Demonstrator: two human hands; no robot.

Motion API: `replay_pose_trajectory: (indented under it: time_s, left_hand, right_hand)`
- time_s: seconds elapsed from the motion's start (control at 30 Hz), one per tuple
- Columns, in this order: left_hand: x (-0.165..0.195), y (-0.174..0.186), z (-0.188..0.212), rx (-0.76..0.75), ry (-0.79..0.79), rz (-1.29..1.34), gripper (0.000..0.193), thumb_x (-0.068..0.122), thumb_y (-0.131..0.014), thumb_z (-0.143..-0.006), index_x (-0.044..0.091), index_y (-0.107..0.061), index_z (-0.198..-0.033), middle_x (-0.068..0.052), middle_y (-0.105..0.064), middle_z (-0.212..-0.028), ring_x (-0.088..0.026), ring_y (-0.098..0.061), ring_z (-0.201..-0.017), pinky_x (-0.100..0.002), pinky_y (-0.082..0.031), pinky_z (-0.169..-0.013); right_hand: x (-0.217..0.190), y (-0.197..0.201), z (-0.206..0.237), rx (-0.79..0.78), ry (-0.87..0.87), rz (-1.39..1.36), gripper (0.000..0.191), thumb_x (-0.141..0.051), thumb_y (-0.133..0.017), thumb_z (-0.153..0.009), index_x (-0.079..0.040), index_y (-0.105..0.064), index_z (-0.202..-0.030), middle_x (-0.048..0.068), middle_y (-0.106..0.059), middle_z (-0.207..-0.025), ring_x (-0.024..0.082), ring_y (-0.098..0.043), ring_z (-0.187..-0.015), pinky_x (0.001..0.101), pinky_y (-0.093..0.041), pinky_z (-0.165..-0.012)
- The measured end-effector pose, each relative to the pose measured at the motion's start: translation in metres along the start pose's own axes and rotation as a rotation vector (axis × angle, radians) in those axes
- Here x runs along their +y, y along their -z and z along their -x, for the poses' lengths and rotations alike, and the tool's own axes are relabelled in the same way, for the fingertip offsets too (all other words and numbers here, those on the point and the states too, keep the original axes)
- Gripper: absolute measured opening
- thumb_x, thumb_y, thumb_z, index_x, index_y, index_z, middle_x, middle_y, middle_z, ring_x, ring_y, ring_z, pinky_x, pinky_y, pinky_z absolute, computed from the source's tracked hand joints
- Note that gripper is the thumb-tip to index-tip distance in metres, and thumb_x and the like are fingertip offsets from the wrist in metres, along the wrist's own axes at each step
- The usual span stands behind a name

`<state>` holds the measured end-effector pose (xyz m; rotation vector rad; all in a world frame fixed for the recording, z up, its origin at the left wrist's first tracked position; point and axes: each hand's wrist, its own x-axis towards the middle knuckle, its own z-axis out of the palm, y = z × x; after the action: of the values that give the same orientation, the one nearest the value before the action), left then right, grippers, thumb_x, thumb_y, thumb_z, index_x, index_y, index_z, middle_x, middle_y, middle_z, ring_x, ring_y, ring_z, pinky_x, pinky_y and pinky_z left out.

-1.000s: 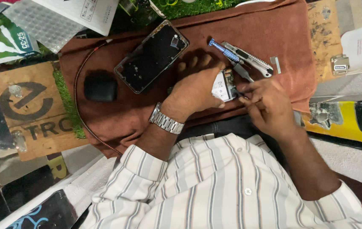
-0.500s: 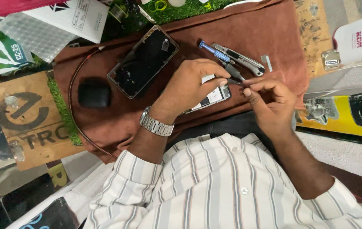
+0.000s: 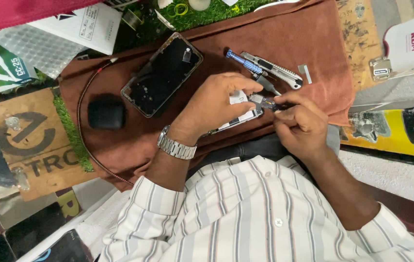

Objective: The person disassembles a smartphone by removing screws and prying open the casing. They separate the screen assembly from the main body and inspect the internal components.

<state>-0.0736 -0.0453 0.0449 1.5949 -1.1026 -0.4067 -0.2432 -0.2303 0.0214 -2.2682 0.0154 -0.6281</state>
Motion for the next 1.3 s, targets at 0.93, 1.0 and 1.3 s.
replay_pose_trajectory:
  time_s: [0.93, 1.0, 1.3]
  left_hand:
    - [-0.038, 0.049, 0.022, 0.286, 0.191, -0.747, 0.026, 0.036, -0.095, -0.067, 0.029, -0.079, -0.087, -0.001, -0.060, -0.113, -0.031, -0.051, -0.113, -0.056, -0.033, -0.095]
    - [-0.041, 0.049, 0.023, 0.271, 0.220, -0.746, 0.026, 0.035, -0.095, -0.066, 0.028, -0.078, -0.086, -0.001, -0.059, -0.114, -0.031, -0.050, -0.115, -0.055, -0.032, -0.095]
    - [-0.048, 0.044, 0.022, 0.261, 0.246, -0.721, 0.024, 0.031, -0.095, -0.065, 0.026, -0.076, -0.079, 0.000, -0.059, -0.115, -0.029, -0.049, -0.118, -0.055, -0.031, -0.096]
  right_hand:
    - [0.057, -0.019, 0.016, 0.173, -0.156, -0.180, 0.038, 0.019, -0.063, -0.099, 0.000, -0.045, -0.126, 0.010, -0.041, -0.130, 0.012, -0.056, -0.100, 0.0232, -0.053, -0.086]
    - [0.055, -0.020, 0.015, 0.168, -0.161, -0.177, 0.039, 0.019, -0.063, -0.098, 0.000, -0.045, -0.127, 0.010, -0.041, -0.130, 0.012, -0.056, -0.103, 0.0234, -0.053, -0.088]
    - [0.050, -0.019, 0.013, 0.122, -0.183, -0.124, 0.041, 0.015, -0.064, -0.096, -0.002, -0.045, -0.128, 0.010, -0.042, -0.129, 0.012, -0.055, -0.101, 0.0241, -0.052, -0.089]
